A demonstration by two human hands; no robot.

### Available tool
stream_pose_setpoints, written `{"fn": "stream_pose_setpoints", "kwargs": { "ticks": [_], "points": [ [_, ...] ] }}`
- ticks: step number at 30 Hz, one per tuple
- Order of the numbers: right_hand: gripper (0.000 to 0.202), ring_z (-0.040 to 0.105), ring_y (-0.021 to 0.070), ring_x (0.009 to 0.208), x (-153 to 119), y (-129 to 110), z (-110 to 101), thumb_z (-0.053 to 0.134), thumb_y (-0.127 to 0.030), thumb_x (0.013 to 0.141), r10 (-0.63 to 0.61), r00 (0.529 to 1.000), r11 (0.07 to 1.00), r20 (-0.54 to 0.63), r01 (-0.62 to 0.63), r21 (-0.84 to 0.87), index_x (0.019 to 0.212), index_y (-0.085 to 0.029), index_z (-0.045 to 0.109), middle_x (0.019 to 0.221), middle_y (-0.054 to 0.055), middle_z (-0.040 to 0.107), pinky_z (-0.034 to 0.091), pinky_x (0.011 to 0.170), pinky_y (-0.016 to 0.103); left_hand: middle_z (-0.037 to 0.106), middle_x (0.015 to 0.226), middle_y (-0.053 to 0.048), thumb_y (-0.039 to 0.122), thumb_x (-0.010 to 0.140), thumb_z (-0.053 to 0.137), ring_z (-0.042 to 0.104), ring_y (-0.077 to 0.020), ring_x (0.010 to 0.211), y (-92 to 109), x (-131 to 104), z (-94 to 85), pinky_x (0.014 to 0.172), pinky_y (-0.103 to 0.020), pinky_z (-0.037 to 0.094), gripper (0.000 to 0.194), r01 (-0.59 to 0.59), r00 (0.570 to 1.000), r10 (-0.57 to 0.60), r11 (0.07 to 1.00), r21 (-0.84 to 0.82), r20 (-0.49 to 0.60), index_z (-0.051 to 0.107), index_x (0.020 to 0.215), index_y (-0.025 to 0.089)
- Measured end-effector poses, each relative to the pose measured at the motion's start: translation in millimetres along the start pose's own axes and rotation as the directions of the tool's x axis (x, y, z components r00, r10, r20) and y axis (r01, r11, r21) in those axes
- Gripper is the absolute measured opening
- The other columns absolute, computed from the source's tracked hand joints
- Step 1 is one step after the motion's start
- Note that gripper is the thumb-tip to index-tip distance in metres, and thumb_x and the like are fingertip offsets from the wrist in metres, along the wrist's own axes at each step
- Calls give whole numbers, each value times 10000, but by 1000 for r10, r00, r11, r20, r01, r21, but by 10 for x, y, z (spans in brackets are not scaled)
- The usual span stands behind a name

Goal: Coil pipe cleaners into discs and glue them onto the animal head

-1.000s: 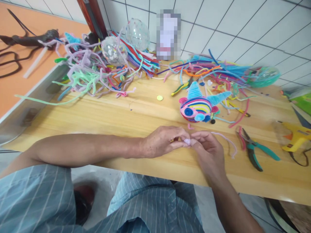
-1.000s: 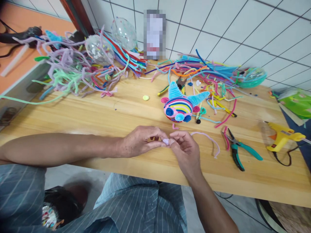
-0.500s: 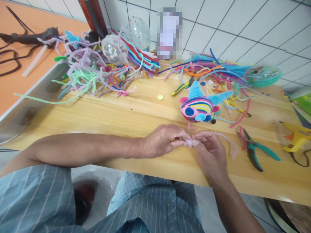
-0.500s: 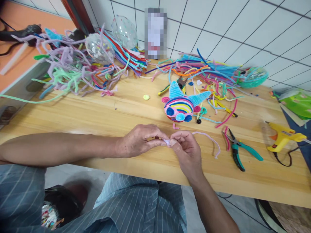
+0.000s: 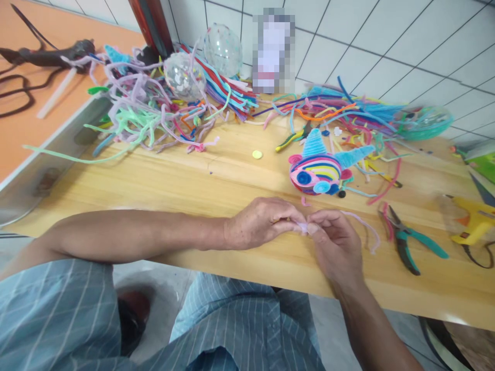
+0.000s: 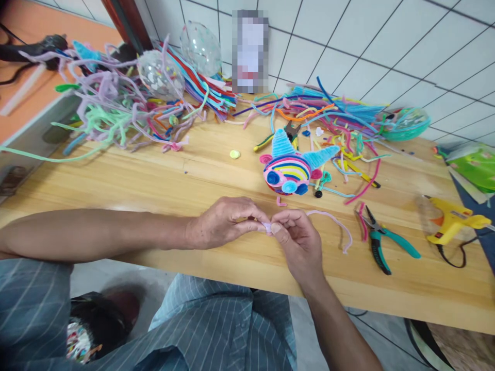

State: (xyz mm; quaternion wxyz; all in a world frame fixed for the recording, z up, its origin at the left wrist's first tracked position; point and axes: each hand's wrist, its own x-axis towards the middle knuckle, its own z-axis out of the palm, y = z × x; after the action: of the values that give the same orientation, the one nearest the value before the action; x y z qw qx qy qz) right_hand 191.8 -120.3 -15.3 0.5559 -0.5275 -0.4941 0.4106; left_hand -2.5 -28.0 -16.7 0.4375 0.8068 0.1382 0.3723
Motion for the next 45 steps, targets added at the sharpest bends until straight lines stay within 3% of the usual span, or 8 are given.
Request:
{"fn": "stream_pose_setpoints", "kwargs": {
  "ticks": [5,9,14,19,25,30,39,45],
  "points": [
    [104,637,129,720,8,25,-7,812,-314,910,27,1000,1000,11,-27,2,985,-288,745,818,-18,718,526,690,258,828,975,-64,216,1001,688,771,-141,938,-3,-5,6,902,-236,560,110,43,999,-43,998,-49,10,785,999,163],
    [88,654,132,691,23,22,-3,801,-309,914,64,998,997,-3,-63,33,975,-280,745,785,-23,720,538,692,274,827,992,-63,258,973,732,759,-143,920,17,11,9,842,-237,549,119,200,980,-196,957,-210,40,763,1029,157],
    [54,657,116,670,44,-11,-1,790,-278,911,73,997,994,-40,-70,87,951,-279,753,749,-39,722,530,679,252,777,1013,-56,361,983,687,683,-123,839,40,54,-39,760,-249,524,257,439,894,-430,787,-434,125,707,1125,148],
    [48,652,116,660,50,-17,-9,780,-269,912,84,996,994,-33,-81,76,950,-272,752,740,-37,718,528,669,251,684,809,5,403,957,706,524,-67,627,37,103,-72,618,-220,448,264,596,802,-479,605,-528,357,705,990,140],
    [53,647,124,671,35,-21,7,770,-258,909,90,994,995,-59,-87,55,946,-270,734,750,-33,706,526,676,265,748,955,-36,388,896,788,550,-75,717,37,100,-38,660,-216,447,267,592,805,-463,595,-543,371,728,985,144],
    [55,635,129,652,44,-21,14,770,-260,901,90,996,995,-17,-89,32,944,-262,735,726,-30,688,522,661,270,752,935,-38,401,937,738,509,-77,695,30,66,-20,645,-218,419,264,569,823,-455,647,-508,342,743,996,144],
    [52,648,129,659,29,22,-21,774,-269,907,120,993,992,20,-121,35,952,-250,757,726,-25,702,518,658,269,784,963,-56,310,910,747,591,-100,769,4,81,-36,666,-205,473,165,604,797,-478,630,-488,370,752,954,151],
    [93,654,141,686,8,101,-88,784,-302,912,186,981,981,60,-189,41,978,-248,746,738,-28,700,511,693,297,789,951,-56,297,918,738,575,-93,740,-5,77,-52,669,-211,478,158,594,804,-452,634,-495,386,752,964,147]
  ]
}}
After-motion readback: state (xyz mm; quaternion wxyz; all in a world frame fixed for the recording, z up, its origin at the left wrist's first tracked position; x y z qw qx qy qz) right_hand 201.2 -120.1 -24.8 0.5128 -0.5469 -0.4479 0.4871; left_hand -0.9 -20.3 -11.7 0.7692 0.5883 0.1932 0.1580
